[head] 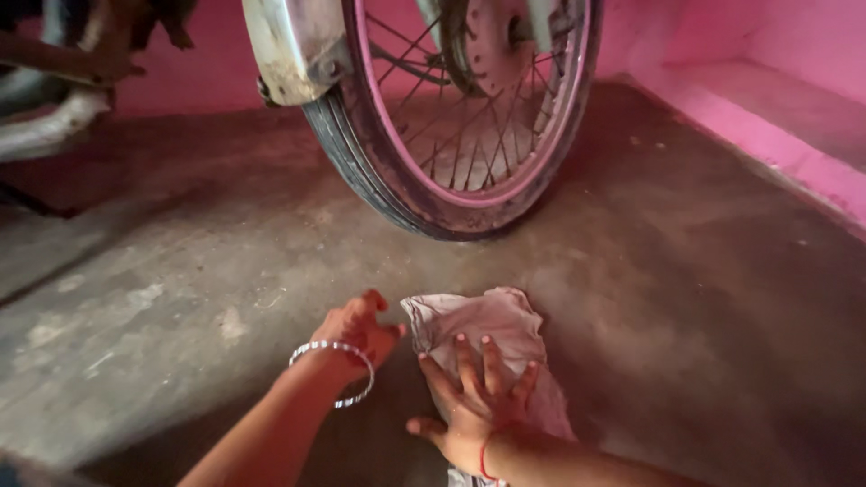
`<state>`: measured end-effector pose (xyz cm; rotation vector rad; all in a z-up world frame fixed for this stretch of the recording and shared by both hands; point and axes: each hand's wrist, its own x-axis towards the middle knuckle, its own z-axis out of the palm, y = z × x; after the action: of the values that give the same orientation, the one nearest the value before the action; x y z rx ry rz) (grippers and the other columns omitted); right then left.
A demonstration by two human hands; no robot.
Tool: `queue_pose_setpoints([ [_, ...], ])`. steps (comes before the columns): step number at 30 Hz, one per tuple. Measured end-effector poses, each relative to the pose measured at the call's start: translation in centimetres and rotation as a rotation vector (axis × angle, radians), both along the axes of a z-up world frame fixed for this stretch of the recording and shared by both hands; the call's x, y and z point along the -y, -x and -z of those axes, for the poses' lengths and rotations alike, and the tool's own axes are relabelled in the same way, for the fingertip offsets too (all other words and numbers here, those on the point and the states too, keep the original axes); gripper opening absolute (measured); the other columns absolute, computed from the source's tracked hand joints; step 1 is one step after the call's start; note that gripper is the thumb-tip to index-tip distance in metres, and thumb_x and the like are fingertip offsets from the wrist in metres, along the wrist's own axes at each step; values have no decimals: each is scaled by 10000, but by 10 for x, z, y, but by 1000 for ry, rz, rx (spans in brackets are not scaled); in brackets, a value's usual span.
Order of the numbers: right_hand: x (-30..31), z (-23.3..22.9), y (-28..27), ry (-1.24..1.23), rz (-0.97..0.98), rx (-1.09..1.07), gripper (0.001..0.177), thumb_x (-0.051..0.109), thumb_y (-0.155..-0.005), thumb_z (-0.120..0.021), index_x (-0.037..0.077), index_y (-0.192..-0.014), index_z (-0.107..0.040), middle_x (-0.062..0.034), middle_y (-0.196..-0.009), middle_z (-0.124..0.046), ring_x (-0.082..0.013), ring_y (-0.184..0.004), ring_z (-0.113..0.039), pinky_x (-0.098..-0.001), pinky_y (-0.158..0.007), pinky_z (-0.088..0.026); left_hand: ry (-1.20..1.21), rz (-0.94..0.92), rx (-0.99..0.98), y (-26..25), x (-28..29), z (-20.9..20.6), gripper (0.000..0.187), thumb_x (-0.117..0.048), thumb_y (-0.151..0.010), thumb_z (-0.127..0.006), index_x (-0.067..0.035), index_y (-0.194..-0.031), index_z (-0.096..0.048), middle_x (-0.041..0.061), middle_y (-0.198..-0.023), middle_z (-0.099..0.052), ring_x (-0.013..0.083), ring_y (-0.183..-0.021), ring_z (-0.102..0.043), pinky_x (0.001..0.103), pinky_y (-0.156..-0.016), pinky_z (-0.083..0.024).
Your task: The person cleans a motorcycle and the surrounding floor. The person wrings a cloth in a bucket of water, wipes the motorcycle's front fender and frame, and then wipes the concrete floor by hand.
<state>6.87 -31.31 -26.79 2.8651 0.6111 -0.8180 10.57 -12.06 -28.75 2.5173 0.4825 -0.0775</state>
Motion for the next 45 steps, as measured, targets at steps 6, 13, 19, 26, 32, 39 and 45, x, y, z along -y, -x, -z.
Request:
queue_pose_setpoints([
  [6, 5, 67, -81, -147, -80, 319, 793, 487, -930, -496, 346, -1616, -123, -24, -1701, -42, -319, -1559, -28, -780, -1121, -11, -73, 5, -108, 4, -12, 31, 495, -361, -846, -776, -241, -1293, -600, 86, -1252, -701, 308, -1229, -632, 446, -1044, -490],
  [13, 6, 74, -153, -154, 242, 328, 686, 522, -958, -414, 402, -1594, -185, 59, -1720, -53, -219, -1578, -33, -717, -1175, -44, -291, -162, -162, 17, -64, 37, 548, -387, -912, -737, -315, -1416, -533, -6, -1520, -512, 268, -1432, -462, 502, -1152, -410],
  [19, 4, 84, -185, -129, 299, 349, 689, 502, -948, -411, 445, -1592, -173, 101, -1718, -53, -216, -1577, -52, -758, -1152, -48, -94, -340, -494, 18, -96, 11, 910, -530, -816, -825, -459, -1571, -322, -103, -1719, -143, 347, -1606, -90, 768, -1169, -216],
  [26, -23, 104, -200, -300, 170, 450, 644, 450, -938, -414, 361, -1564, -290, 30, -1662, -254, -288, -1514, -197, -724, -1103, -158, -153, -301, -601, -1, -100, 10, 1089, -621, -780, -847, -420, -1608, -168, -30, -1729, -25, 446, -1562, -94, 785, -1101, -270],
  [32, -176, 123, -138, -505, -389, 355, 722, 361, -821, -598, 258, -1518, -436, -102, -1562, -450, -331, -1485, -319, -666, -1151, -202, -148, -313, -555, -3, -114, 38, 1089, -543, -748, -889, -421, -1593, -212, -43, -1737, -96, 401, -1573, -140, 762, -1114, -302],
  [39, -208, 108, -183, -342, -493, 303, 562, 316, -1006, -419, 387, -1562, -388, -37, -1657, -337, -280, -1524, -280, -607, -1194, -219, -287, -284, -628, -14, -129, 78, 1246, -679, -687, -862, -328, -1625, -121, -18, -1713, -152, 355, -1578, -142, 726, -1158, -244],
  [45, -75, 102, -243, -368, 26, 352, 628, 448, -944, -444, 397, -1562, -345, -16, -1687, -237, -270, -1542, -201, -539, -1232, -148, -167, -298, -599, -7, -118, 40, 1380, -745, -637, -884, -318, -1638, -35, -13, -1717, -62, 408, -1561, -123, 743, -1104, -306],
])
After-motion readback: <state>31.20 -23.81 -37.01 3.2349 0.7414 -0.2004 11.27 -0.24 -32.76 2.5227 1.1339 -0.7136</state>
